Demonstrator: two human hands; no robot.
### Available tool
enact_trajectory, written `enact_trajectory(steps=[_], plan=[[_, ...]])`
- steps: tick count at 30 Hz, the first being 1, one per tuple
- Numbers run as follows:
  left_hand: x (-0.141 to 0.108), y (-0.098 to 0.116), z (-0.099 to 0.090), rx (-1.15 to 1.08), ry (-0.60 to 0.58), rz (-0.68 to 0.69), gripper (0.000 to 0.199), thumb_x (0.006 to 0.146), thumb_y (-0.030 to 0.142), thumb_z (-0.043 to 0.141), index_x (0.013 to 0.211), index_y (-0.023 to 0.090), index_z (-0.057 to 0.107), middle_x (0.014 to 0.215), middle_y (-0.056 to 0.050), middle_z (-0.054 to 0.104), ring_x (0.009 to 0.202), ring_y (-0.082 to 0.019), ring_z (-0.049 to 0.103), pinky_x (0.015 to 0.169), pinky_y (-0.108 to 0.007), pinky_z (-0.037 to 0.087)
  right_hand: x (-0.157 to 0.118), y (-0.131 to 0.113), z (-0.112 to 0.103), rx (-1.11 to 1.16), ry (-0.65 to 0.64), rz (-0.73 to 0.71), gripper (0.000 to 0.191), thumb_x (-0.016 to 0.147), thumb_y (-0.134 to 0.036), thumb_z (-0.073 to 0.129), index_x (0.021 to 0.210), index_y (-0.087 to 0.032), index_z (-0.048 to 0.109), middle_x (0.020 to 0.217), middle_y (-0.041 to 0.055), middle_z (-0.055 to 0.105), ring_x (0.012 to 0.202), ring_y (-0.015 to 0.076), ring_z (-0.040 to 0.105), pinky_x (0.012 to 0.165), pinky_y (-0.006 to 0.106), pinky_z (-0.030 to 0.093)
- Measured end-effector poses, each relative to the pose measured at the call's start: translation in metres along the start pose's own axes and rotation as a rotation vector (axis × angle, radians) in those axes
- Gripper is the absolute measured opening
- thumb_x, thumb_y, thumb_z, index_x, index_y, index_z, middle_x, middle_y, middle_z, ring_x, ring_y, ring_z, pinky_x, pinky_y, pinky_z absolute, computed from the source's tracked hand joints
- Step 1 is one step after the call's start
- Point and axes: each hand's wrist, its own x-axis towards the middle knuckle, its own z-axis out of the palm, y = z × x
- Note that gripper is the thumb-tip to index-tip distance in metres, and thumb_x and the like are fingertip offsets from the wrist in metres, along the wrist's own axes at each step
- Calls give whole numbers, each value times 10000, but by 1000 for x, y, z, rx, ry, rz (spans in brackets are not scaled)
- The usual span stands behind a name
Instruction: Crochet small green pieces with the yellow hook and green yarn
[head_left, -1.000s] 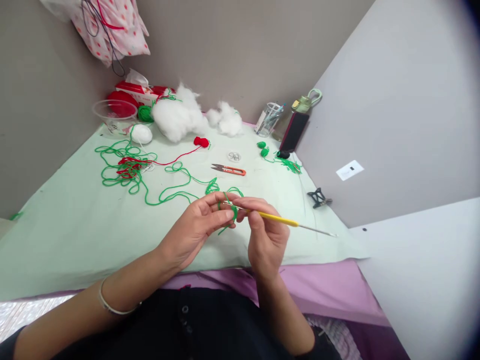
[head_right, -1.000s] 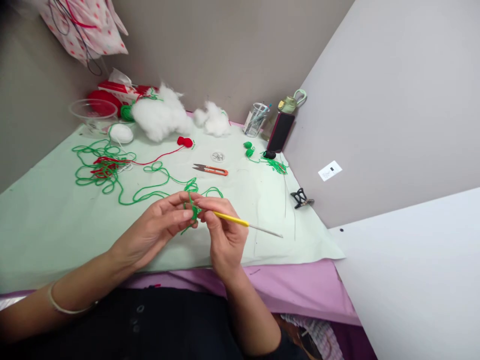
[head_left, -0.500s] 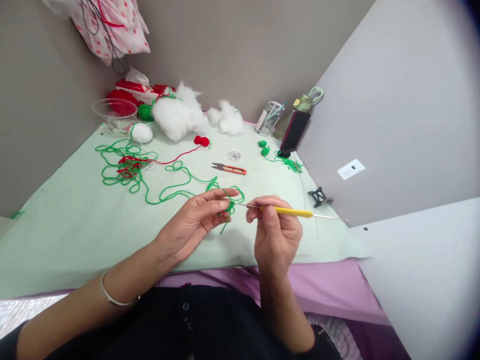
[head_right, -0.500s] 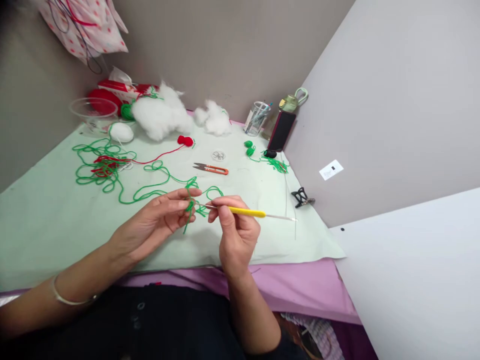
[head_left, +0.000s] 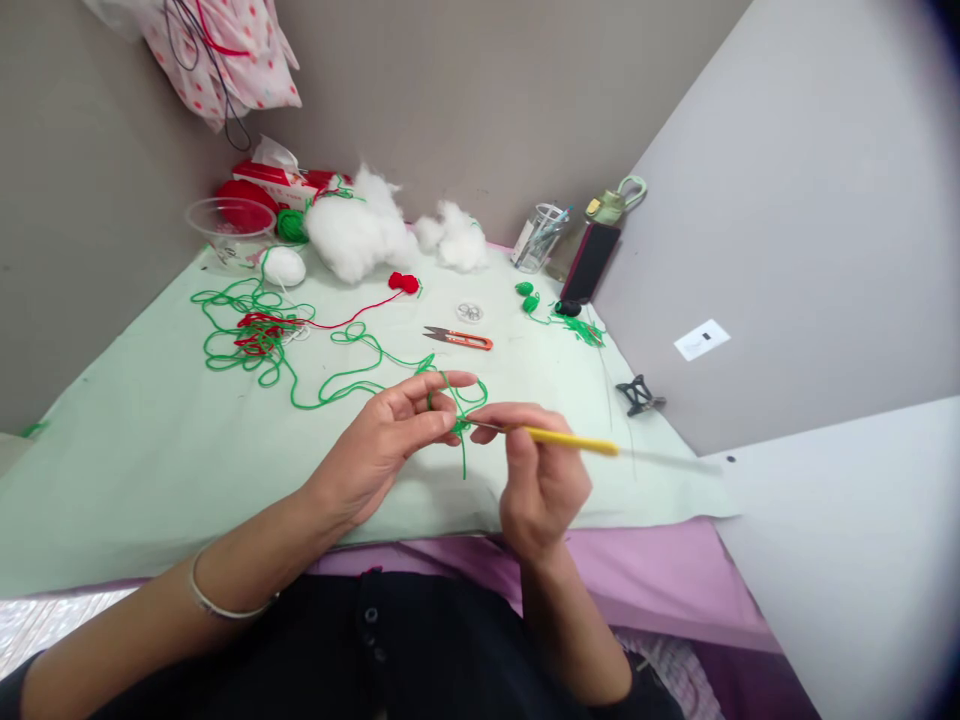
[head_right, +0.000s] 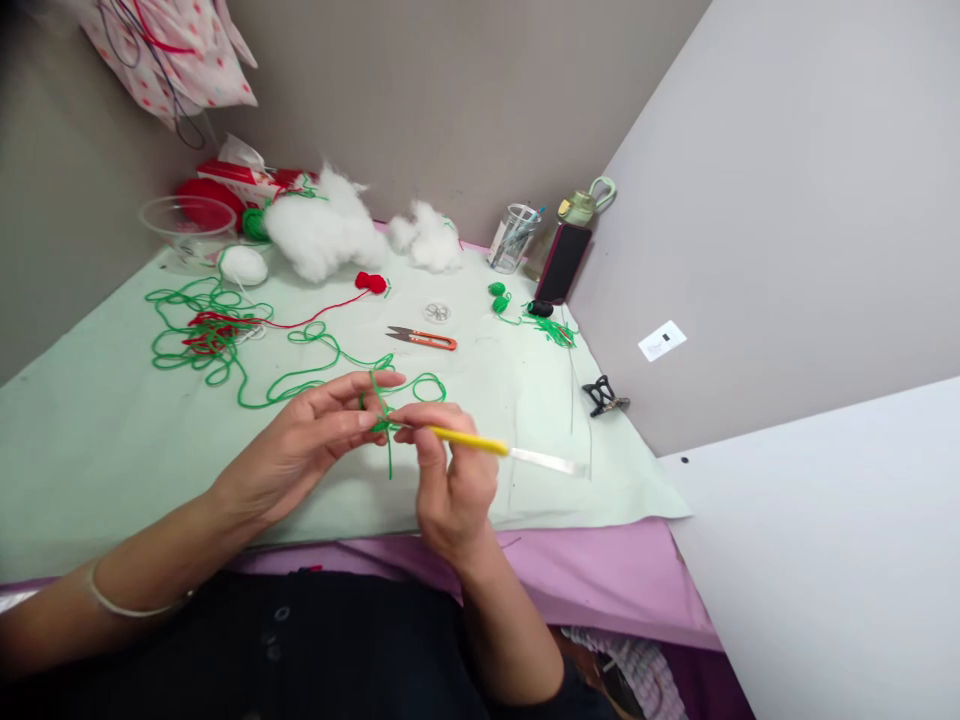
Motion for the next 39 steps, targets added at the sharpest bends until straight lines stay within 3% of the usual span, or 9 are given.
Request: enact_trajectory(steps=[3,5,9,13,19,23,27,33,39], plan=[[-1,-3,4,-35,50,37,364,785,219,880,1143,211,812,760,29,639,758,-122,595,795,-252,503,-8,4,5,-298,-23,-302,371,986,-112,606,1273,-322,712,1091,64,774,942,211,752,776,368,648],[-1,-5,4,-123,29,-26,374,779,233,897,1140,199,803,798,14,678,769,-116,616,805,-247,520,-11,6,9,-367,10,-354,440,955,-73,641,1286,-351,725,1135,68,750,1001,217,740,806,365,643],[1,-6,2,-213,37,-144,304,798,199,871,1092,154,808,891,-15,698,797,-115,641,818,-253,551,-6,2,9,-90,113,-113,263,1015,-149,571,1142,-286,756,987,55,717,851,189,710,739,370,613],[0,-5,4,-174,34,-80,255,800,195,864,1047,166,809,916,-8,690,824,-126,642,830,-268,549,3,-2,6,235,129,150,195,1043,-273,556,1005,-244,745,872,32,700,689,151,637,643,338,552],[-3,-7,6,-109,-22,-49,286,820,227,856,1096,192,792,946,-33,738,924,-173,676,870,-298,532,4,2,7,303,32,204,172,1021,-336,618,1047,-253,766,996,55,789,751,167,682,677,348,587],[-2,-7,3,-88,-46,-63,297,832,239,848,1121,196,792,908,-17,709,871,-148,644,840,-278,523,4,2,3,367,55,273,197,1040,-358,586,1003,-227,728,894,37,774,657,139,669,619,306,572],[-3,-4,5,-68,-8,-16,262,831,219,839,1090,197,804,807,20,618,818,-132,602,822,-270,521,1,0,0,213,78,180,192,1069,-271,514,1024,-235,697,904,27,754,682,138,692,652,310,600],[-3,-7,6,-165,33,-71,361,800,220,876,1143,191,768,798,12,674,785,-133,627,816,-267,526,-12,5,9,-386,33,-356,408,959,-65,637,1261,-322,732,1109,68,737,968,196,731,784,346,637],[-1,-8,3,-239,31,-163,247,810,154,842,1048,151,772,889,-11,685,814,-124,656,849,-267,565,-4,3,8,111,139,-21,242,1041,-176,541,1113,-266,753,930,37,720,768,159,683,680,338,586]])
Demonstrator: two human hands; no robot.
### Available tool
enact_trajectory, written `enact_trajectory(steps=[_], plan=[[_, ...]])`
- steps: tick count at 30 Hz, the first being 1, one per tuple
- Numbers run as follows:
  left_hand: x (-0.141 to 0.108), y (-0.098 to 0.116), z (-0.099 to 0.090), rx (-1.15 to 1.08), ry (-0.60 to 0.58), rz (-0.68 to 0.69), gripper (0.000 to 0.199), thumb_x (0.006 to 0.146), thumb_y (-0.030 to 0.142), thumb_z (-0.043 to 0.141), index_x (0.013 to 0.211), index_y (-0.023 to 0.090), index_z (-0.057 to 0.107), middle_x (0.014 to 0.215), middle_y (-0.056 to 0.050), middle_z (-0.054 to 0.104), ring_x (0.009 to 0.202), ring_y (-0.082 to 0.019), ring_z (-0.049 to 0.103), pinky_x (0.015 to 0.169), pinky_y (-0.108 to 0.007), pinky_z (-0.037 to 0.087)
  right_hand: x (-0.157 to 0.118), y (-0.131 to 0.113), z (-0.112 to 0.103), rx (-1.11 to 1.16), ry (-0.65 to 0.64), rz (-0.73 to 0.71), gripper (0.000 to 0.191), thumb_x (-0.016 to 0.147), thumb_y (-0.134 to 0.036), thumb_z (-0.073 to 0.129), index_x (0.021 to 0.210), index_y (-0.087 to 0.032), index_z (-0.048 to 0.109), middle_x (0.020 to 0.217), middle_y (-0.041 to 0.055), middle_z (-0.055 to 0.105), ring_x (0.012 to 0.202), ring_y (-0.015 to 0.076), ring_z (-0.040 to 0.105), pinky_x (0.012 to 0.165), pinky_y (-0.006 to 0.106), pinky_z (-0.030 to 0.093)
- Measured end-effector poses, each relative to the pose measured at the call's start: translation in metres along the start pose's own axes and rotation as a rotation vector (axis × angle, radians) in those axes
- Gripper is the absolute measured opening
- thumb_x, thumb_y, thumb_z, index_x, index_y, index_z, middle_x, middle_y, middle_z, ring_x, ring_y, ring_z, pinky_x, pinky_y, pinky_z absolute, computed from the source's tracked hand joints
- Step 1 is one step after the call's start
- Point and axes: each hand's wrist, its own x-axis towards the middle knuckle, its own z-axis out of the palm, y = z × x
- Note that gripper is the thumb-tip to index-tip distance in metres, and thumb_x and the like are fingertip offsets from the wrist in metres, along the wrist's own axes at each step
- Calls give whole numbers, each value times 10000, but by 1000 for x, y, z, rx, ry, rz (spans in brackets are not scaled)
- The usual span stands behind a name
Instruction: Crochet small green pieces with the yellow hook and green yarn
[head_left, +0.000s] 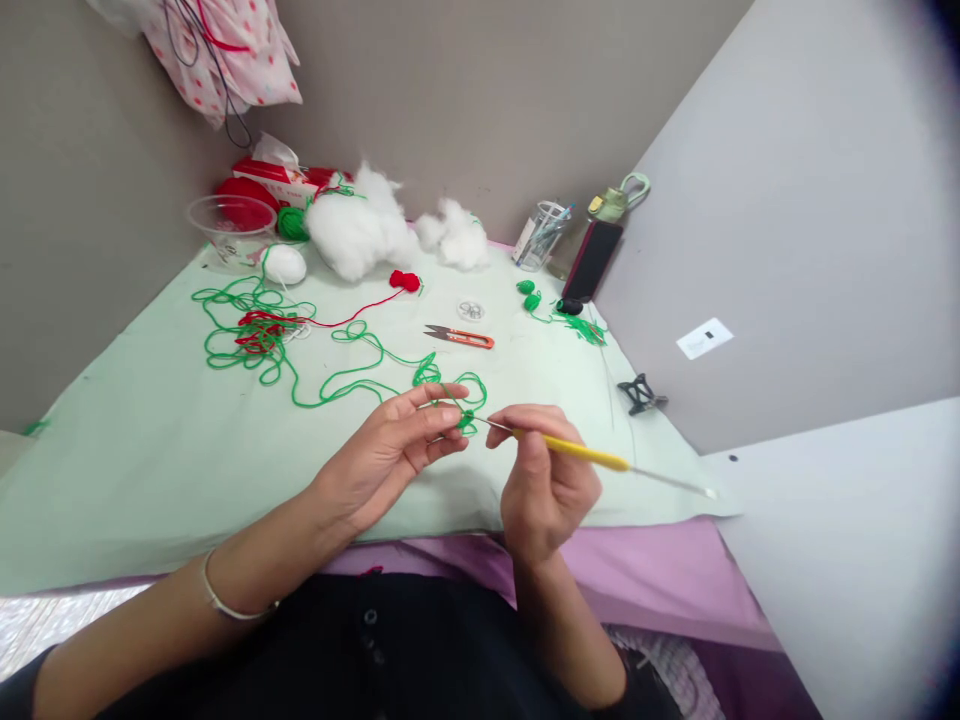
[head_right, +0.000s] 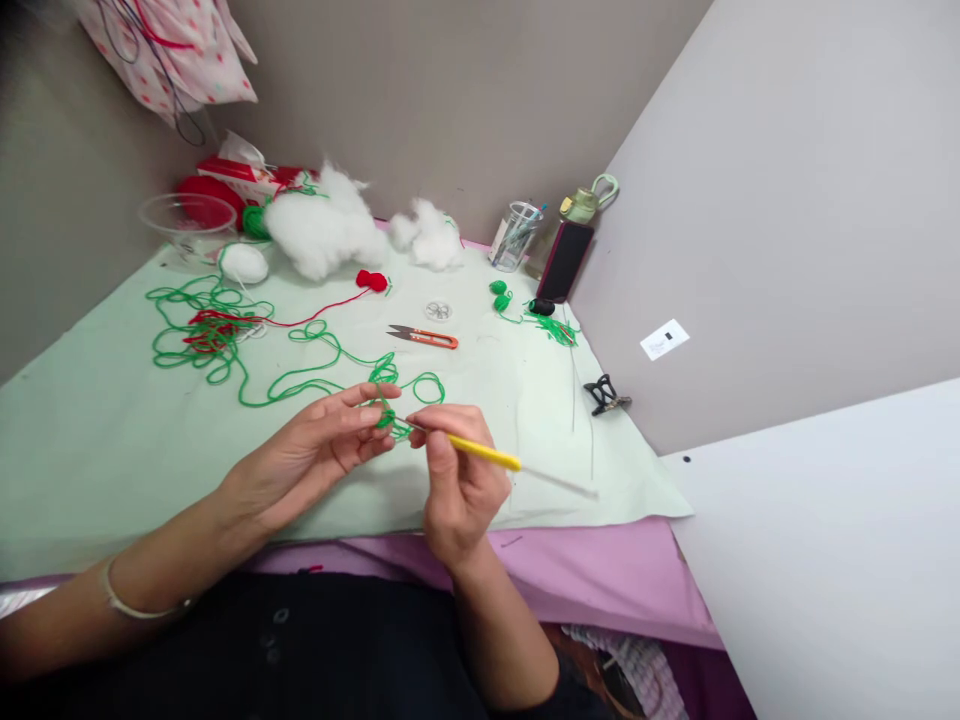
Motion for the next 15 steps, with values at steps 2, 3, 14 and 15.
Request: enact_trajectory(steps=[2,3,14,15], plan=[[-1,1,1,38,-17,41,237,814,168,845,1038,157,769,878,-3,685,810,-123,656,845,-271,564,4,-1,0,146,16,122,211,1049,-214,549,1048,-256,756,899,24,723,693,137,648,630,316,555],[-1,1,2,61,-33,64,225,819,178,845,1030,159,768,894,-6,696,822,-125,657,840,-271,561,6,-1,1,166,-3,147,195,1045,-230,566,1040,-252,760,923,32,740,712,142,660,632,316,557],[1,-8,2,-14,-39,44,305,779,219,906,1062,169,803,952,-31,747,838,-114,675,810,-220,563,-7,4,2,-398,-86,-286,350,964,-104,665,1218,-321,767,1147,74,747,1008,213,744,814,378,657],[2,-7,0,-47,-42,18,279,782,204,897,1044,159,810,979,-38,742,832,-110,672,802,-216,570,-6,5,1,-376,-76,-262,330,970,-115,658,1203,-318,772,1131,73,749,1007,217,746,812,383,655]])
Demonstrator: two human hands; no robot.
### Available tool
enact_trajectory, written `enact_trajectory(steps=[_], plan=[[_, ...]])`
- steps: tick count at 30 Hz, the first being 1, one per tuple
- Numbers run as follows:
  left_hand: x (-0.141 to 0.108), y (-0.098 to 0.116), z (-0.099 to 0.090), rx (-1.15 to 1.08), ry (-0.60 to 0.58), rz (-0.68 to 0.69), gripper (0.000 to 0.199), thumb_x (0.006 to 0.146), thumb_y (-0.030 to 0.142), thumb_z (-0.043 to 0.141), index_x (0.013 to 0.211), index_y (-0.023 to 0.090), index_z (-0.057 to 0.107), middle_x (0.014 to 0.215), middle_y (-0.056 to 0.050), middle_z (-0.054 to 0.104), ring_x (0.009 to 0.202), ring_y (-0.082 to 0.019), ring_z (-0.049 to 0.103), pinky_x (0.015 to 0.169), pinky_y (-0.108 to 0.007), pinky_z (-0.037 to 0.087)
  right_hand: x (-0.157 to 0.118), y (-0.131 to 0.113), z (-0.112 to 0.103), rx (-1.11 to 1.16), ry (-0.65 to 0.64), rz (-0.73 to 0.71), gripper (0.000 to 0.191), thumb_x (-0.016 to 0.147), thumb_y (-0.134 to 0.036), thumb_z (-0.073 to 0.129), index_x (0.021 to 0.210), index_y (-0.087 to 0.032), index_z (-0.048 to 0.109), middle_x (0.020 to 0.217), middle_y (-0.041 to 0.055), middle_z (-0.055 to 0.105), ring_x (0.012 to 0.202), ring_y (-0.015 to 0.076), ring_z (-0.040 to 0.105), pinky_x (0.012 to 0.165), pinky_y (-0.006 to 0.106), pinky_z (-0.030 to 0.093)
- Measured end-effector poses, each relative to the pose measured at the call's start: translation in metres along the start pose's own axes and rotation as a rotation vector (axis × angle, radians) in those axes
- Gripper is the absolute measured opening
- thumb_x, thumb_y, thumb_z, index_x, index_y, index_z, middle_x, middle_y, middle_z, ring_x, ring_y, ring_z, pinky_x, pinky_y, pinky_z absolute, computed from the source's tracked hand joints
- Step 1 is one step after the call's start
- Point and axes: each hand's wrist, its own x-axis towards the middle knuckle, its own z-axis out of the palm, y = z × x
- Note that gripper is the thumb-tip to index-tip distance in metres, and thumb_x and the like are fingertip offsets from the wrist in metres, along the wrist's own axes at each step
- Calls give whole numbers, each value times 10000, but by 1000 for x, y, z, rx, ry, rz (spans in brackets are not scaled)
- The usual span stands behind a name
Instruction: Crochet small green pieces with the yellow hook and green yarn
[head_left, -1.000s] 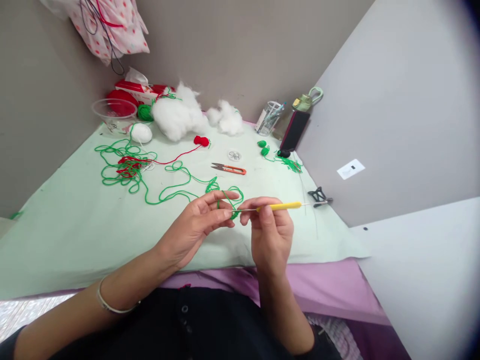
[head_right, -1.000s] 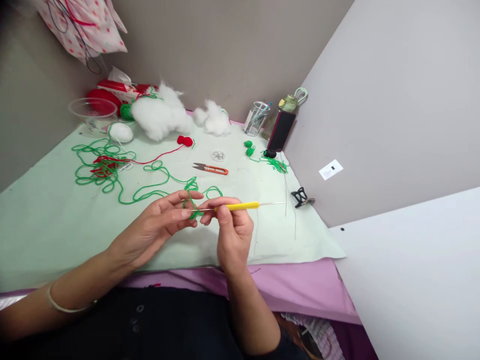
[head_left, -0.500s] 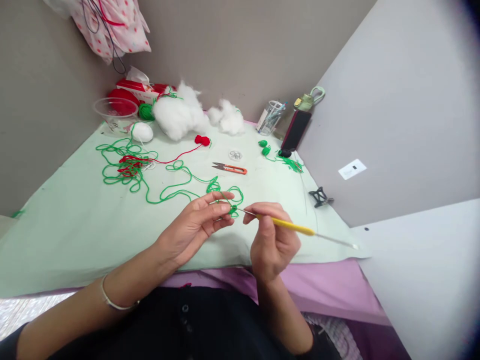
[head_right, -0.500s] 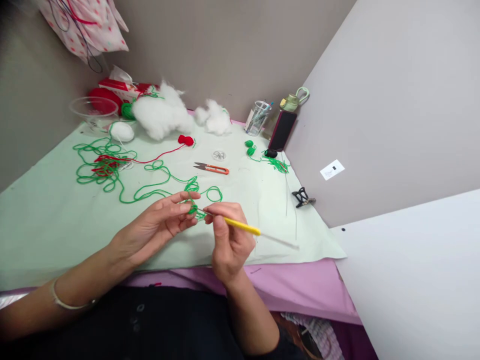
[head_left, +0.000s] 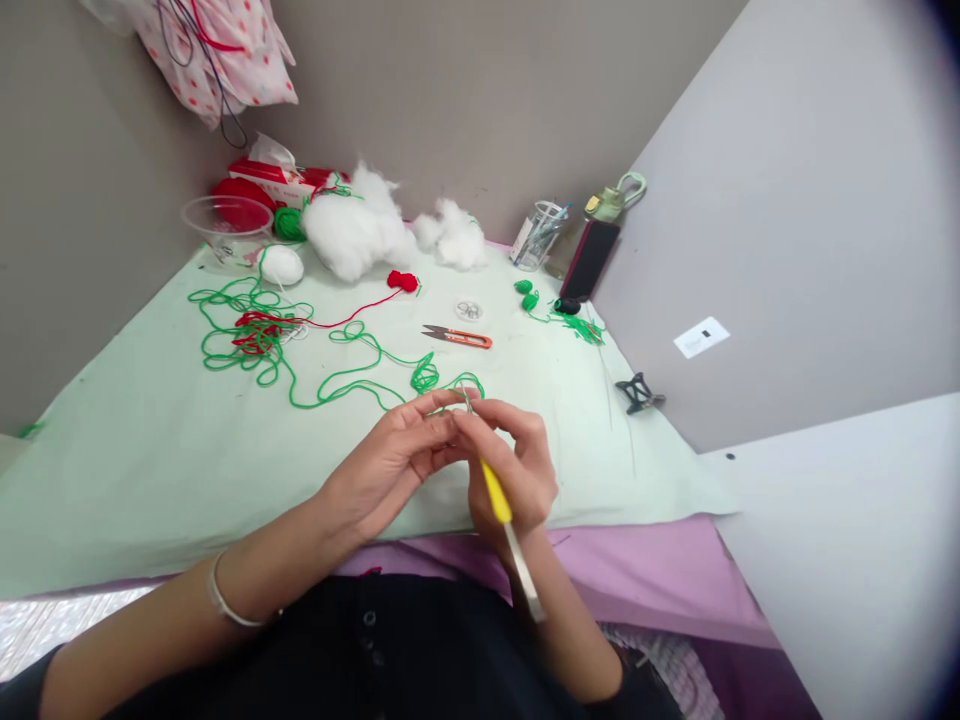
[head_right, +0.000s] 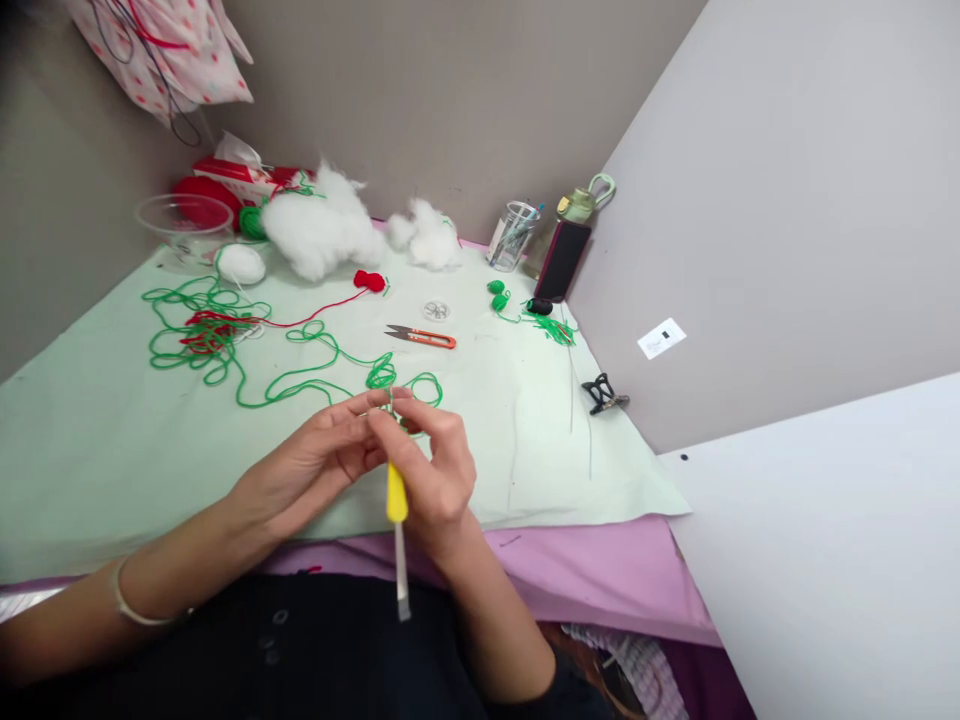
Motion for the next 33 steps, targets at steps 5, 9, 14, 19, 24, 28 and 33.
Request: enact_trajectory(steps=[5,9,14,19,24,28,33], plan=[[2,8,-5,25,14,11,264,813,171,851,1076,166,833,868,-1,685,733,-79,649,782,-200,576,12,3,-6,482,55,439,187,1032,-229,594,1046,-257,778,891,27,730,707,141,670,648,313,577],[-1,8,-3,191,-4,155,303,845,195,843,1144,236,819,828,29,675,730,-81,655,762,-200,553,15,2,-3,589,-17,476,156,1011,-256,647,1023,-266,802,956,34,758,753,144,660,696,320,564],[-3,5,0,199,-26,145,362,854,202,847,1210,239,793,839,28,679,764,-87,660,800,-216,559,12,0,-1,529,-27,429,170,1006,-246,660,1056,-294,815,969,29,765,823,164,671,774,349,566],[-3,9,0,82,-10,29,392,858,154,812,1247,180,774,878,2,678,741,-84,660,798,-221,584,11,3,-3,686,16,531,158,1007,-274,661,1041,-307,812,935,6,720,732,124,648,702,305,535],[-2,14,0,-7,-15,-66,350,855,112,758,1203,105,795,842,-17,646,693,-76,627,716,-196,578,18,5,-6,782,111,683,114,952,-334,732,917,-263,814,844,6,718,665,108,624,629,265,520],[-2,13,1,43,-46,-48,327,842,137,784,1167,112,803,818,3,630,671,-74,618,707,-203,560,21,7,-7,880,122,793,146,920,-369,755,855,-244,795,727,-5,686,593,100,581,531,230,471],[-1,3,0,288,-27,194,379,847,182,840,1217,217,767,827,32,678,766,-109,669,807,-242,535,15,1,-5,564,6,513,123,975,-294,688,968,-270,808,919,35,777,793,163,697,703,321,584]])
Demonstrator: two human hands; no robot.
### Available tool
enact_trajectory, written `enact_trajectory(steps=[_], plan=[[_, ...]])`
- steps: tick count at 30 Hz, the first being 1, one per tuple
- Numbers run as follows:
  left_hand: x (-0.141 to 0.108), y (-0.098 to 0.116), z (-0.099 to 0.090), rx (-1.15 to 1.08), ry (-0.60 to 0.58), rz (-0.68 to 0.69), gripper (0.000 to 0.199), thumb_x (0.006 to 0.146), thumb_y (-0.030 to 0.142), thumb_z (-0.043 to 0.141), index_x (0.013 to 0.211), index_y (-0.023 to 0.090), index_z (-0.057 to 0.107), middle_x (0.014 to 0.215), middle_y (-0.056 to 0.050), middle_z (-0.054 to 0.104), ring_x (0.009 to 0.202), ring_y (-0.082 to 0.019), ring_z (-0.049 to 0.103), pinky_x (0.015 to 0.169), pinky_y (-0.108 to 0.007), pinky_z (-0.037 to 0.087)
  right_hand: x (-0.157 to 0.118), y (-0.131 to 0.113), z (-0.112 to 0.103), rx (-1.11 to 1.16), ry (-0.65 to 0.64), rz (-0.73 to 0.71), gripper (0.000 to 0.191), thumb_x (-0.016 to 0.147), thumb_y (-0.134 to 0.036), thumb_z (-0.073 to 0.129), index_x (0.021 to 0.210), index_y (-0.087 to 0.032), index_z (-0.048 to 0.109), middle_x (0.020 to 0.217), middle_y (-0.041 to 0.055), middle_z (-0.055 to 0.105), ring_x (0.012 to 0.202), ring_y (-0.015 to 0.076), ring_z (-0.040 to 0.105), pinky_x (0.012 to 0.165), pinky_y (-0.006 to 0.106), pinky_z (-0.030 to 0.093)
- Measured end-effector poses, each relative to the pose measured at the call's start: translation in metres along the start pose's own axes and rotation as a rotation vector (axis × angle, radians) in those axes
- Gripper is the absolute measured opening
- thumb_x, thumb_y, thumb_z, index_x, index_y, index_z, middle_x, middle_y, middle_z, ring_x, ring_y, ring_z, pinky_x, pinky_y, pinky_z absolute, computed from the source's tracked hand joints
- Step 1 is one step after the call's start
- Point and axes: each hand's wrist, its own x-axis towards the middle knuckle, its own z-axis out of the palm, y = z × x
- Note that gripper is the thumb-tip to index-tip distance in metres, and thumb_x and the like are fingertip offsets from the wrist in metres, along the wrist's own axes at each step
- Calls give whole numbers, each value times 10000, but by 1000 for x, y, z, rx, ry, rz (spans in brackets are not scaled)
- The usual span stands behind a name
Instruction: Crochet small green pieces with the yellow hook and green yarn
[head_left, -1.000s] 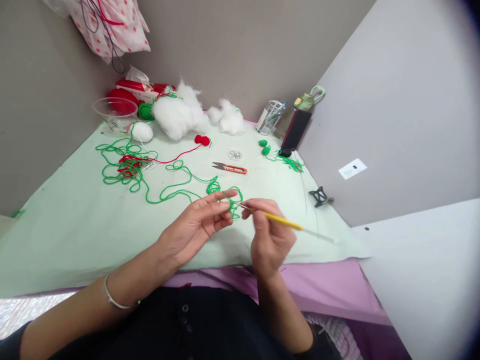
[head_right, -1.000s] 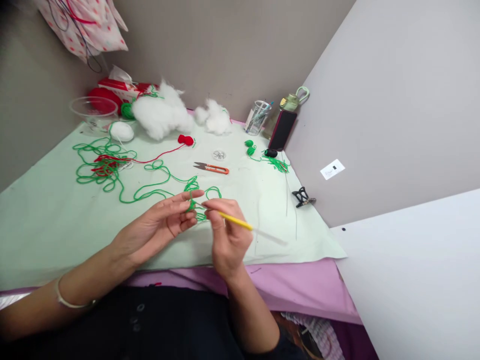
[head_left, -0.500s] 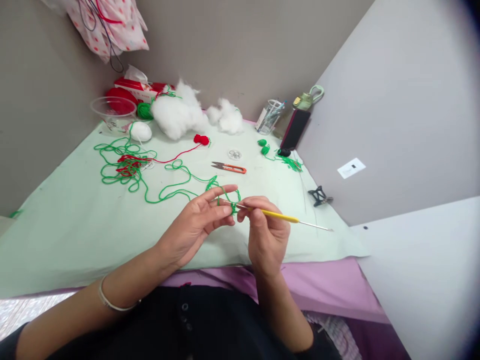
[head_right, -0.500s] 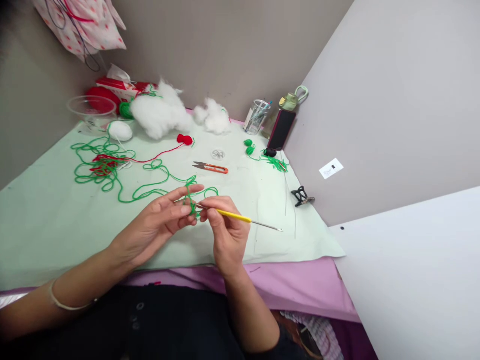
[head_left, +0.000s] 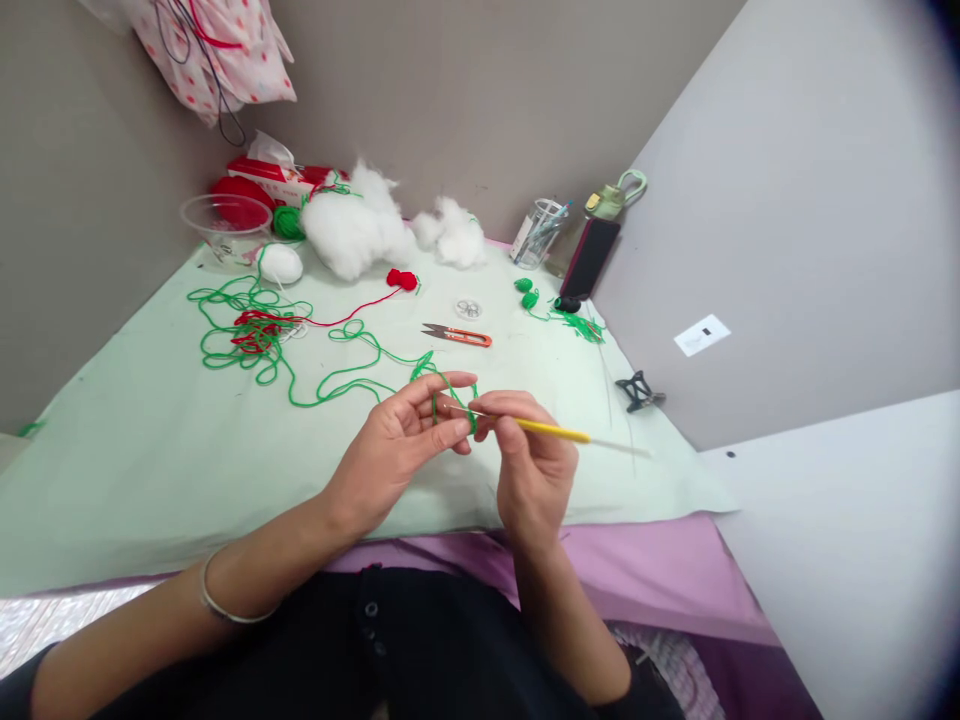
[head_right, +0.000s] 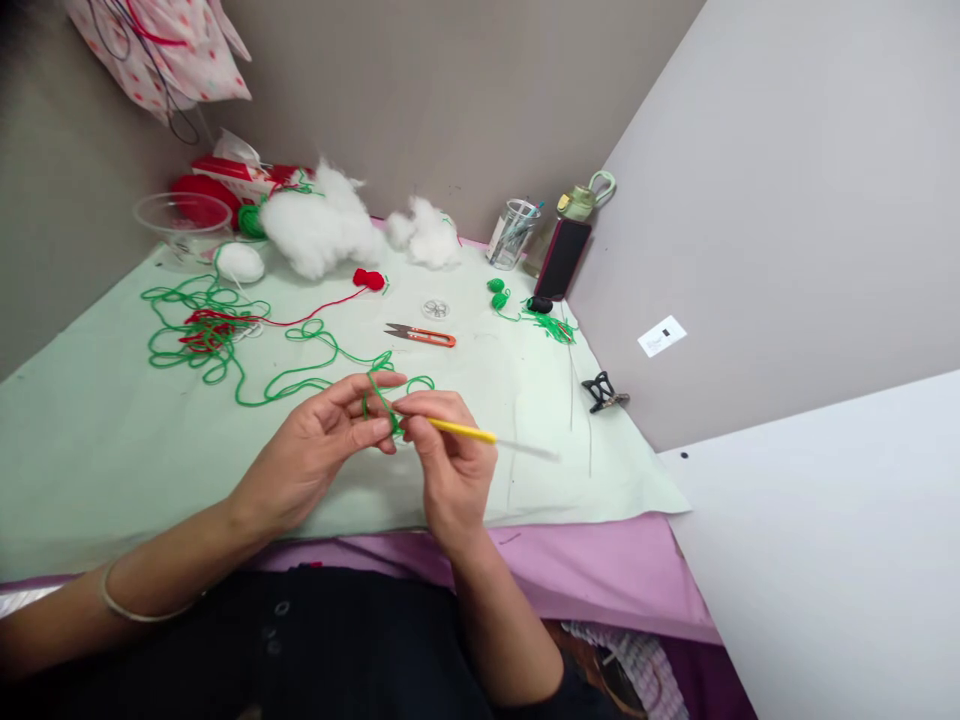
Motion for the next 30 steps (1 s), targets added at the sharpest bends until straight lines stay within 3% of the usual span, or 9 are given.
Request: enact_trajectory(steps=[3,8,10,12,15,18,22,26,30], plan=[[0,-1,1,-2,-24,-7,418,839,182,845,1246,229,759,839,29,684,822,-131,675,867,-279,535,-3,0,1,-150,-14,-156,152,989,-238,662,1019,-275,806,961,44,797,906,192,730,787,357,610],[1,8,-2,-101,-61,-152,411,844,197,822,1251,201,770,871,14,649,783,-129,649,819,-294,541,2,-1,-4,116,-30,72,175,1033,-332,603,973,-237,737,851,17,769,609,122,661,584,285,562],[1,10,-4,-98,-68,-167,402,861,203,796,1261,205,767,872,15,635,761,-123,634,769,-281,530,2,-2,-6,118,-44,72,186,1056,-318,558,985,-240,712,847,9,768,583,111,656,559,269,551],[0,11,-4,-56,-39,-139,399,867,211,791,1265,206,764,853,23,625,747,-118,626,761,-273,522,-2,-3,-7,-55,-53,-40,195,1071,-261,514,1049,-248,707,890,16,772,631,119,689,604,284,583],[-1,9,-1,15,26,-60,456,832,217,845,1277,204,749,801,36,638,731,-112,623,782,-263,518,-9,1,-7,-454,-98,-380,246,1040,-174,541,1196,-267,707,972,49,773,816,169,751,722,336,638],[-1,6,2,-65,39,-104,504,799,234,891,1275,183,733,827,7,697,775,-125,647,801,-264,543,-14,7,-5,-700,-69,-612,358,982,-116,632,1259,-324,720,1071,66,758,943,197,755,758,351,655],[1,6,2,-210,38,-246,413,808,185,873,1201,133,758,849,-17,704,744,-105,654,776,-243,569,-11,5,-4,-473,19,-392,251,1018,-177,590,1165,-299,753,1046,66,739,855,188,735,715,369,640],[-1,9,0,-190,40,-190,353,833,167,846,1178,147,773,834,10,679,727,-92,658,768,-225,560,-3,-1,-2,-74,36,-98,198,1049,-251,553,1041,-257,751,897,29,727,693,149,679,625,324,576],[-2,6,4,-98,9,-124,355,820,195,857,1166,168,787,818,7,694,738,-118,658,780,-263,546,-1,-3,1,-135,-8,-108,174,1029,-257,602,1043,-258,775,976,44,782,764,160,705,690,333,604]])
